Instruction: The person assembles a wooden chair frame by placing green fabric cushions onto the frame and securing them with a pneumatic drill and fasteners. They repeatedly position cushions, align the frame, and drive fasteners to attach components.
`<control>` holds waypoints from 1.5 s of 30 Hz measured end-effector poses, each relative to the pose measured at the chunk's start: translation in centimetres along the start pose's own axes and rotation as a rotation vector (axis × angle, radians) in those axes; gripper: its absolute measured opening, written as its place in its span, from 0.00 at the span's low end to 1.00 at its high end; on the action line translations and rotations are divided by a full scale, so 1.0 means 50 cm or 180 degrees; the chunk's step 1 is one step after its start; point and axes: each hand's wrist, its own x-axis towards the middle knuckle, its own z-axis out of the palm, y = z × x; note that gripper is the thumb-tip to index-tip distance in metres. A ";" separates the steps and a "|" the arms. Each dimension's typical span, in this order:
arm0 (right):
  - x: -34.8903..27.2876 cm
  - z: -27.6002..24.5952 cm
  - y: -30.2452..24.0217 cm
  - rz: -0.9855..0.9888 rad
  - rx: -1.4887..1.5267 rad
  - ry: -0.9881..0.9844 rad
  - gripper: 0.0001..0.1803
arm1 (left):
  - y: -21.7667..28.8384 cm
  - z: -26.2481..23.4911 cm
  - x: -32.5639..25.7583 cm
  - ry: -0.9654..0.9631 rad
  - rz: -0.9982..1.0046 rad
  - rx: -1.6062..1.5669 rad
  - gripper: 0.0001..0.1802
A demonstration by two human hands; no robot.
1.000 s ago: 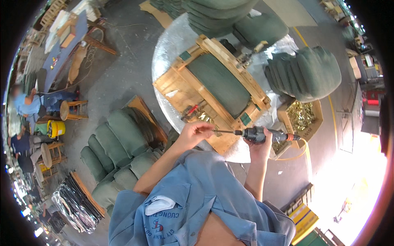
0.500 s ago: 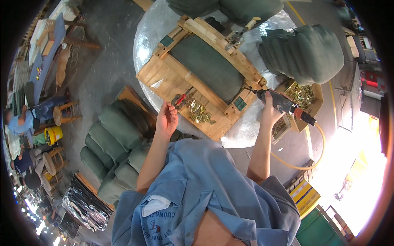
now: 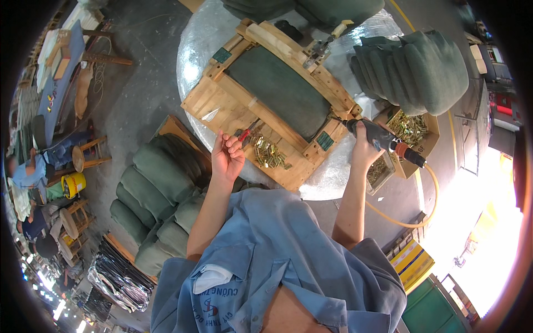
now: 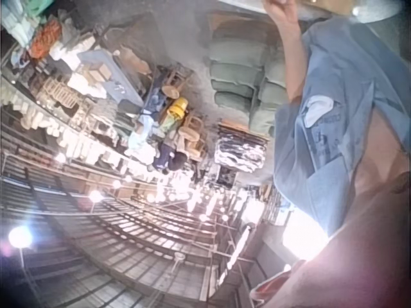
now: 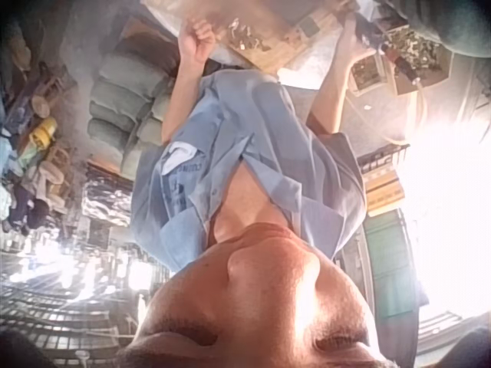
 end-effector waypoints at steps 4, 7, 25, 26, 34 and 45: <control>0.004 -0.005 0.006 -0.0054 -0.0060 -0.0017 0.31 | -0.002 -0.003 0.000 0.0057 0.0031 0.0015 0.22; 0.004 -0.002 0.005 0.0014 -0.0005 0.0007 0.31 | 0.000 -0.011 0.003 0.0103 0.0045 0.0030 0.23; -0.019 0.053 -0.025 -0.0003 -0.0513 -0.0266 0.23 | -0.010 -0.029 0.027 0.0143 -0.0234 0.0024 0.23; -0.020 0.056 -0.024 -0.0058 -0.0429 -0.0222 0.22 | -0.017 -0.020 0.031 0.0135 -0.0276 0.0073 0.23; -0.057 0.029 -0.037 -0.0152 -0.0447 -0.0025 0.20 | -0.037 0.061 0.031 -0.0283 -0.0573 0.0019 0.22; -0.309 -0.057 -0.234 0.1186 0.2449 -0.0031 0.27 | -0.043 0.112 -0.030 -0.0170 -0.0684 0.0508 0.23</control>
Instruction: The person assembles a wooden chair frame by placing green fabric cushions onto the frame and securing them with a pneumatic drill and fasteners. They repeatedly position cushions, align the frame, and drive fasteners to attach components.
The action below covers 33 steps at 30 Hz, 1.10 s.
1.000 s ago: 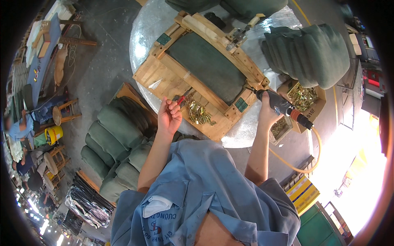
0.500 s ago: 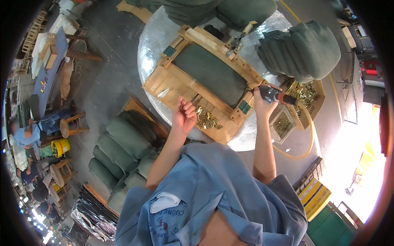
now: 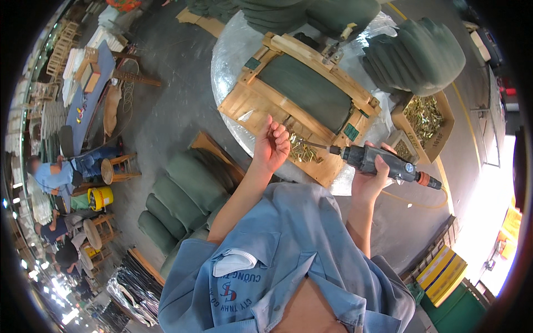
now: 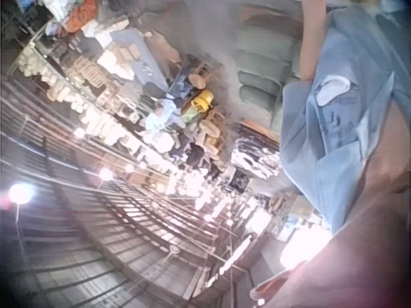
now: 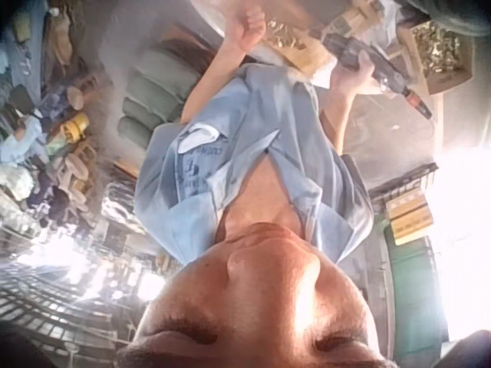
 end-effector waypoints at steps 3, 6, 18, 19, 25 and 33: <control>-0.028 -0.008 0.004 0.0043 0.0020 0.0088 0.27 | -0.002 0.012 -0.011 -0.0170 -0.0126 0.0374 0.23; -0.046 -0.020 0.014 0.0046 -0.0038 0.0058 0.28 | -0.011 0.018 -0.022 -0.0198 -0.0181 0.0565 0.23; -0.095 -0.023 0.016 0.0231 0.0077 0.0152 0.27 | -0.002 -0.034 -0.033 -0.0182 -0.0155 0.0267 0.20; -0.095 -0.023 0.018 0.0202 0.0067 0.0191 0.27 | -0.005 -0.037 -0.036 0.0156 -0.0124 0.0482 0.19; -0.100 -0.024 0.028 0.0012 -0.0061 0.0299 0.27 | -0.046 0.019 -0.088 0.0939 -0.0164 0.1947 0.16; -0.109 -0.028 0.048 -0.0041 -0.0083 0.0178 0.29 | -0.057 -0.004 -0.106 0.0893 0.0243 0.2476 0.12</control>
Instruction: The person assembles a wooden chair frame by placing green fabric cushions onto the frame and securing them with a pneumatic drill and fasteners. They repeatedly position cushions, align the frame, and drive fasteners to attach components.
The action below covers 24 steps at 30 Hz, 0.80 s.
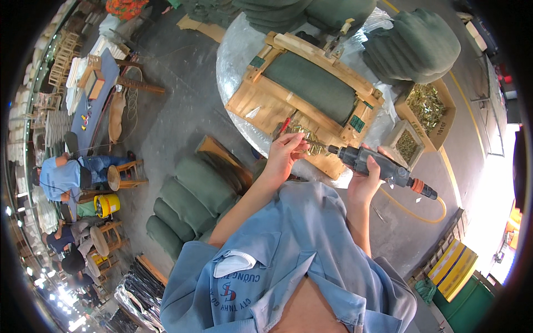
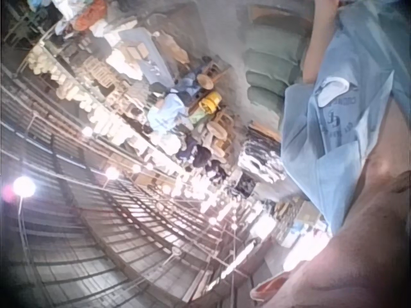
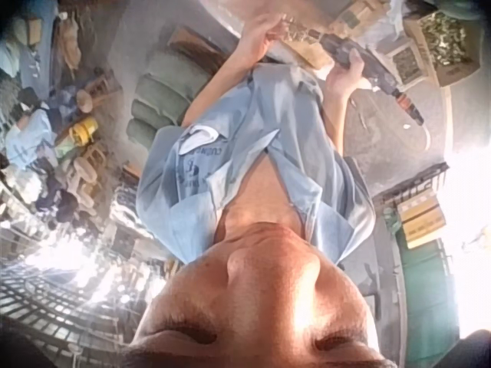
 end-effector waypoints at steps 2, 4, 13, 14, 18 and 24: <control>-0.004 -0.009 0.005 0.0047 0.0014 0.0005 0.29 | -0.013 -0.029 -0.001 0.0028 -0.0041 -0.0261 0.11; -0.016 -0.011 0.000 0.0225 0.0059 -0.0012 0.29 | -0.023 -0.080 -0.007 0.0096 -0.0184 -0.0579 0.09; -0.047 -0.037 0.028 0.0529 -0.0301 0.0157 0.29 | -0.050 -0.190 -0.076 0.0496 -0.0700 -0.0499 0.05; -0.050 -0.036 0.029 0.0597 -0.0290 0.0157 0.30 | -0.050 -0.180 -0.080 0.0510 -0.0715 -0.0338 0.05; -0.055 -0.006 0.021 0.0821 -0.0277 0.0037 0.30 | -0.044 -0.161 -0.085 0.0395 -0.0719 -0.0021 0.07; -0.049 -0.001 0.026 0.0859 -0.0336 0.0003 0.30 | -0.031 -0.155 -0.076 0.0327 -0.0565 -0.0033 0.08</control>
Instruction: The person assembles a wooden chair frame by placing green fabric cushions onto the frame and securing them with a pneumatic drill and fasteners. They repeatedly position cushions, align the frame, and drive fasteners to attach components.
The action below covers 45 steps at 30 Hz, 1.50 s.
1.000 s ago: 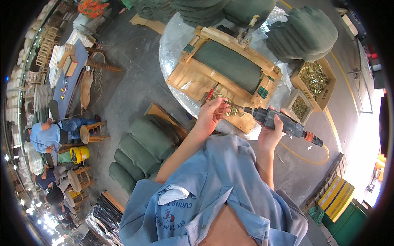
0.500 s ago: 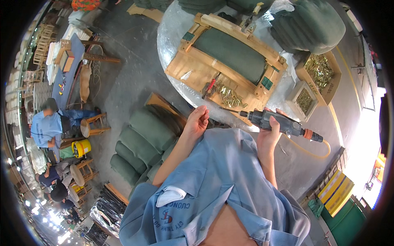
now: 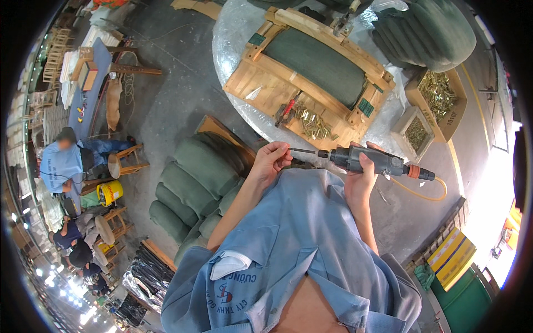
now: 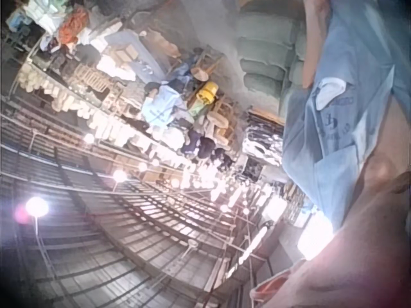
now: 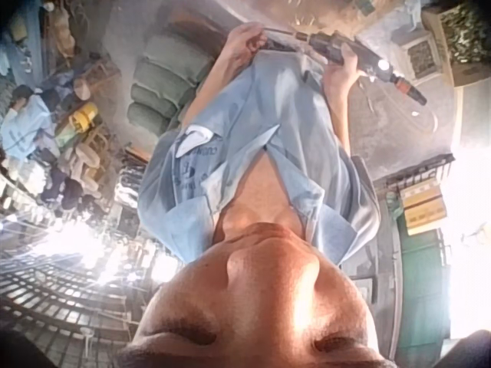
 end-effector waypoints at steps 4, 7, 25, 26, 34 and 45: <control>0.012 0.001 0.000 0.0015 -0.0026 -0.0019 0.30 | 0.017 0.003 0.009 -0.0093 0.0069 0.0246 0.08; 0.023 0.004 0.004 0.0052 0.0011 0.0020 0.30 | 0.032 0.001 0.017 -0.0234 0.0091 0.0378 0.08; 0.231 0.197 -0.021 -0.1018 -0.0477 -0.0527 0.32 | 0.232 0.108 0.215 0.0649 0.0836 0.0978 0.22; 0.256 0.223 -0.023 -0.1207 -0.0585 -0.0648 0.33 | 0.266 0.105 0.265 0.0686 0.1146 0.1576 0.20; 0.505 0.476 0.016 -0.2450 -0.2052 -0.1072 0.30 | 0.453 0.104 0.592 0.0678 0.2863 0.6130 0.28; 0.653 0.554 0.130 -0.2339 -0.2098 -0.1303 0.33 | 0.473 0.107 0.636 0.0323 0.2573 0.6571 0.27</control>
